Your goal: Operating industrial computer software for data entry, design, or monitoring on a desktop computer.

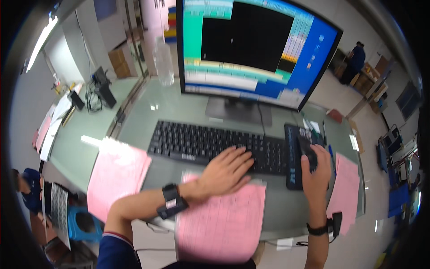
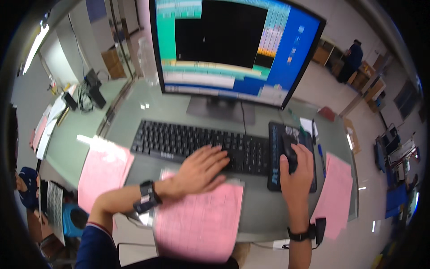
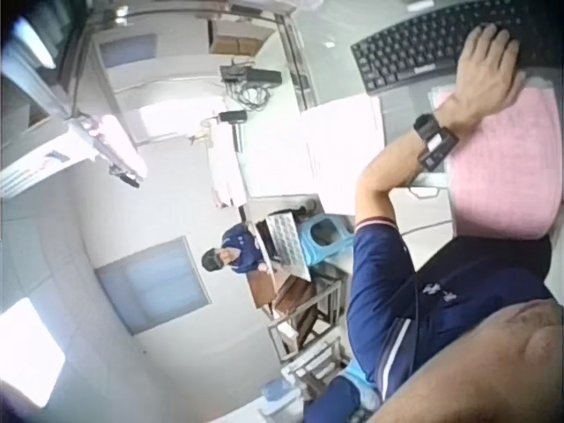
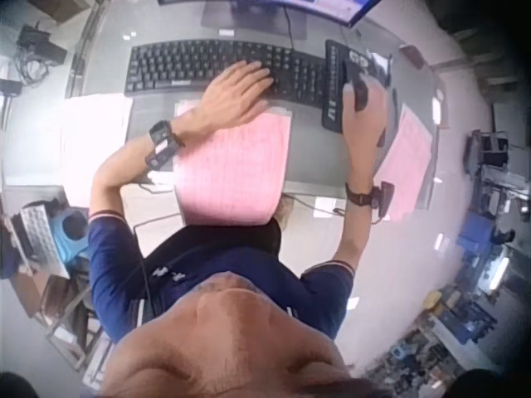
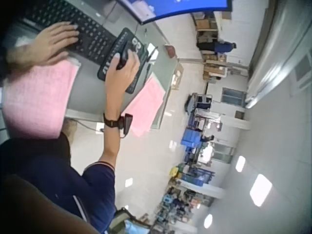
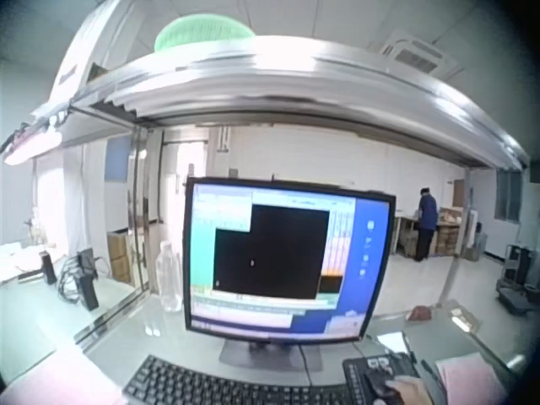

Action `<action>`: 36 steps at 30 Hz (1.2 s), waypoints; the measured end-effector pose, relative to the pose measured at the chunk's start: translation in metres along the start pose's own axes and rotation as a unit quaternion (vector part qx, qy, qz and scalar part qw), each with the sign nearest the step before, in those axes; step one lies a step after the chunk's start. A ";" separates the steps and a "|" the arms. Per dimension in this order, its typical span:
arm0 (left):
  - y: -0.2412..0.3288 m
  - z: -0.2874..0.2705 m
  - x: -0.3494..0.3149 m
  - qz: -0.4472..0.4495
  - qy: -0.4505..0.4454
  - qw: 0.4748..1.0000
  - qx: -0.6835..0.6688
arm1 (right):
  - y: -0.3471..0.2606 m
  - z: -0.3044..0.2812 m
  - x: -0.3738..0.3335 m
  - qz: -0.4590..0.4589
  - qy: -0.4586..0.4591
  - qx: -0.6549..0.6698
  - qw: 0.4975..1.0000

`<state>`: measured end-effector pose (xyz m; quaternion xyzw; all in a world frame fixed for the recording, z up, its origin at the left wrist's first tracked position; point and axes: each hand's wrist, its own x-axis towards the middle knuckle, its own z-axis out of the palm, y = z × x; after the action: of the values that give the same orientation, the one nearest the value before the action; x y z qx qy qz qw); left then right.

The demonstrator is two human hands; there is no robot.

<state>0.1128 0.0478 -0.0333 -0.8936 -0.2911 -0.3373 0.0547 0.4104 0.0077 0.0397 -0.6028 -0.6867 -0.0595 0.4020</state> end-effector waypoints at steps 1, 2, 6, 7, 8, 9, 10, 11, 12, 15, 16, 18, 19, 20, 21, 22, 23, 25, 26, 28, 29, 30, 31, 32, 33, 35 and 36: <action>0.000 -0.009 0.005 0.012 0.008 1.000 -0.010 | -0.021 -0.023 -0.009 -0.001 -0.025 0.015 1.000; -0.002 -0.023 0.010 0.007 0.010 1.000 -0.024 | -0.037 -0.044 -0.026 0.017 -0.055 0.028 0.998; 0.010 -0.113 0.014 -0.040 0.050 0.996 -0.065 | -0.041 -0.125 -0.158 0.159 -0.175 0.158 0.959; 0.019 -0.136 0.005 -0.072 0.033 0.995 -0.065 | -0.068 -0.127 -0.168 0.278 -0.146 0.147 0.938; 0.027 -0.157 -0.013 -0.114 0.028 0.989 -0.085 | -0.065 -0.129 -0.193 0.341 -0.175 0.168 0.908; 0.040 -0.175 -0.032 -0.175 0.021 0.978 -0.114 | -0.062 -0.122 -0.219 0.383 -0.144 0.221 0.885; 0.053 -0.188 -0.053 -0.233 0.014 0.961 -0.147 | -0.050 -0.118 -0.249 0.441 -0.153 0.243 0.850; 0.069 -0.195 -0.077 -0.288 0.015 0.939 -0.189 | -0.052 -0.109 -0.262 0.448 -0.158 0.244 0.846; 0.086 -0.197 -0.098 -0.364 0.020 0.904 -0.224 | -0.060 -0.098 -0.275 0.461 -0.131 0.265 0.837; 0.139 -0.196 -0.176 -0.549 0.176 0.796 -0.186 | -0.065 -0.056 -0.295 0.438 -0.139 0.368 0.808; 0.144 -0.196 -0.205 -0.560 0.275 0.771 -0.126 | -0.067 -0.047 -0.298 0.400 -0.166 0.437 0.788; 0.153 -0.214 -0.271 -0.596 0.368 0.713 0.036 | -0.076 -0.033 -0.293 0.391 -0.194 0.480 0.761; 0.150 -0.212 -0.305 -0.617 0.419 0.658 0.105 | -0.079 -0.027 -0.288 0.380 -0.213 0.510 0.742; 0.147 -0.211 -0.325 -0.617 0.423 0.654 0.110 | -0.084 -0.021 -0.282 0.388 -0.206 0.510 0.739; 0.145 -0.212 -0.344 -0.695 0.495 0.521 -0.017 | -0.080 -0.021 -0.278 0.382 -0.212 0.513 0.739; 0.144 -0.213 -0.362 -0.738 0.548 0.368 -0.142 | -0.072 -0.024 -0.272 0.321 -0.310 0.427 0.787; 0.143 -0.208 -0.386 -0.736 0.549 0.349 -0.188 | -0.070 -0.027 -0.265 0.248 -0.399 0.334 0.817; 0.128 -0.191 -0.361 -0.702 0.565 0.299 -0.314 | -0.073 -0.033 -0.270 0.312 -0.382 0.362 0.791; 0.121 -0.186 -0.354 -0.694 0.522 0.327 -0.373 | -0.074 -0.041 -0.270 0.304 -0.375 0.367 0.795; 0.118 -0.184 -0.336 -0.676 0.490 0.355 -0.421 | -0.072 -0.052 -0.274 0.282 -0.377 0.379 0.797; 0.115 -0.180 -0.324 -0.673 0.482 0.391 -0.404 | -0.070 -0.055 -0.281 0.362 -0.337 0.420 0.761; 0.112 -0.177 -0.314 -0.669 0.471 0.425 -0.386 | -0.072 -0.056 -0.284 0.441 -0.293 0.455 0.716; 0.109 -0.174 -0.307 -0.665 0.476 0.426 -0.387 | -0.073 -0.057 -0.286 0.435 -0.293 0.457 0.718; 0.105 -0.171 -0.300 -0.660 0.484 0.429 -0.384 | -0.077 -0.058 -0.286 0.492 -0.256 0.471 0.686; 0.105 -0.171 -0.291 -0.654 0.495 0.431 -0.376 | -0.080 -0.060 -0.286 0.543 -0.223 0.485 0.648; 0.097 -0.168 -0.272 -0.653 0.516 0.420 -0.362 | -0.091 -0.063 -0.280 0.518 -0.216 0.476 0.677; 0.091 -0.164 -0.271 -0.642 0.512 0.433 -0.373 | -0.096 -0.065 -0.276 0.498 -0.207 0.465 0.702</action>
<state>-0.0934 -0.2067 -0.0703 -0.0477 -0.5456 -0.7468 -0.3772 0.3433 -0.2701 -0.0507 -0.5904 -0.2923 0.6030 0.4499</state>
